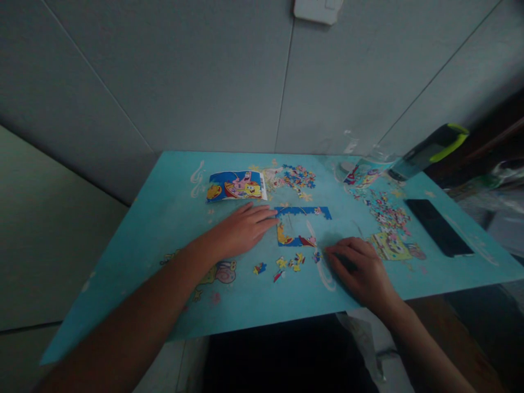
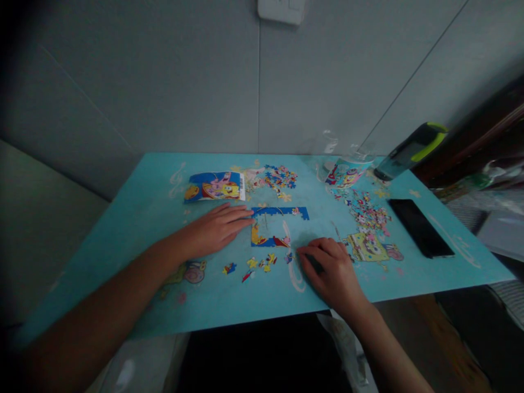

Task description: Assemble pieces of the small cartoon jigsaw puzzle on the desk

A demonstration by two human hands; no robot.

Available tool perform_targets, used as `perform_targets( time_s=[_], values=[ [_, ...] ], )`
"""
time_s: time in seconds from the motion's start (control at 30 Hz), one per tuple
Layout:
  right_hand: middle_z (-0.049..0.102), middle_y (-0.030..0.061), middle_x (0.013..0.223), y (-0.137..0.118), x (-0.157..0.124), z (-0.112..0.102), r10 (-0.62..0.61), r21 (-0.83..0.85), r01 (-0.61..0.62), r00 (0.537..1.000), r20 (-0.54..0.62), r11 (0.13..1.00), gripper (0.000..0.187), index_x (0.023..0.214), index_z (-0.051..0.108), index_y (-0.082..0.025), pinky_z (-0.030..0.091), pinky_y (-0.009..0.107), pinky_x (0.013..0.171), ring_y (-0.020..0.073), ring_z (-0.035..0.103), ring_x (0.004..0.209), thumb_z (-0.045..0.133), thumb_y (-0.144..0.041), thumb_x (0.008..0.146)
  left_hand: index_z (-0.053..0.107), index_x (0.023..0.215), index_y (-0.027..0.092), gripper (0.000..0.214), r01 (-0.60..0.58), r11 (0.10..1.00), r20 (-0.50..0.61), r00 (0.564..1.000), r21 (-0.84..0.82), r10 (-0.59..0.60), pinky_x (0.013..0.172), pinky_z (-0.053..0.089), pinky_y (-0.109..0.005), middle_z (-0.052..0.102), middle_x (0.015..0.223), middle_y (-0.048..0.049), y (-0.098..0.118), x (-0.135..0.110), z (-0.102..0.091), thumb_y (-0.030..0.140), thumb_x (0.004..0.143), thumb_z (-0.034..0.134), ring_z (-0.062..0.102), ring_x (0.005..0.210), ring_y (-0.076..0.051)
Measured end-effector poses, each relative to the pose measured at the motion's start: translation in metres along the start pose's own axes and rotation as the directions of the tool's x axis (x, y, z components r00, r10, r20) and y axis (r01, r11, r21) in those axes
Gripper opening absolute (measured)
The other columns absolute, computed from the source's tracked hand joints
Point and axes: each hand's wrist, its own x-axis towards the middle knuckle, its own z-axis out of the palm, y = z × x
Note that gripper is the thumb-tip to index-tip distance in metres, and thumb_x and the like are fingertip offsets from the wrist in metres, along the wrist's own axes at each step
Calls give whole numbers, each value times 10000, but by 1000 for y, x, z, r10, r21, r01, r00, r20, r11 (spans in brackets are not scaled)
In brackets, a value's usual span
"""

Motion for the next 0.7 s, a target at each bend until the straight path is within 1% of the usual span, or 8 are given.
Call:
perform_targets(
  time_s=[0.03, 0.13, 0.23, 0.3, 0.4, 0.5, 0.7],
  values=[
    [700, 94, 1029, -11, -1, 3, -22, 6, 22, 1000, 6, 1000, 175, 1073, 753, -240, 498, 444, 847, 260, 644, 952, 614, -286, 977, 530, 1452, 228, 414, 3, 1000, 7, 1000, 8, -3, 1238, 286, -488, 506, 1544, -72, 1, 0, -1, 174, 1054, 431, 436, 1441, -235],
    [710, 74, 1050, -53, 1, 16, -112, 96, 100, 985, 130, 990, 193, 1125, 731, -253, 487, 444, 872, 252, 638, 965, 586, -256, 999, 526, 1459, 222, 422, 5, 1000, 19, 1000, 25, -5, 1243, 275, -476, 504, 1549, -70, 2, 1, -3, 168, 1053, 426, 424, 1450, -236],
    [716, 65, 1040, -93, 9, 31, -98, 115, 79, 979, 179, 990, 186, 1136, 730, -252, 478, 451, 904, 256, 629, 973, 599, -280, 1006, 523, 1464, 223, 436, 2, 1000, 18, 1000, 30, -2, 1242, 270, -469, 506, 1549, -66, 3, 1, -3, 155, 1044, 427, 415, 1459, -239],
    [708, 78, 1036, -110, 17, 41, -59, 70, 47, 981, 185, 996, 209, 1160, 724, -239, 478, 462, 888, 273, 622, 976, 626, -325, 997, 533, 1454, 224, 437, 3, 999, 11, 1000, 35, -4, 1239, 271, -473, 511, 1546, -62, 3, 1, -2, 147, 1037, 426, 421, 1456, -242],
    [691, 88, 1001, -121, 27, 51, 5, -21, -1, 982, 189, 1000, 251, 1134, 729, -236, 474, 490, 859, 303, 612, 957, 672, -412, 964, 538, 1446, 224, 436, 0, 999, 7, 1000, 43, 0, 1233, 276, -471, 512, 1546, -60, 3, 1, 0, 141, 1034, 422, 430, 1450, -240],
    [680, 89, 988, -122, 32, 56, 39, -66, -28, 983, 177, 997, 241, 1076, 733, -238, 467, 497, 840, 317, 610, 952, 708, -432, 934, 538, 1446, 219, 425, -6, 999, 10, 1000, 44, 5, 1230, 275, -472, 510, 1548, -63, 3, 1, 0, 153, 1041, 426, 430, 1450, -243],
    [691, 68, 980, -122, 35, 58, 40, -9, -39, 986, 159, 999, 143, 1010, 738, -251, 458, 459, 835, 285, 632, 933, 750, -351, 909, 548, 1443, 220, 427, -14, 1000, 14, 1000, 28, 13, 1235, 266, -474, 514, 1544, -67, 2, 1, 1, 153, 1034, 444, 425, 1458, -247]
  ],
)
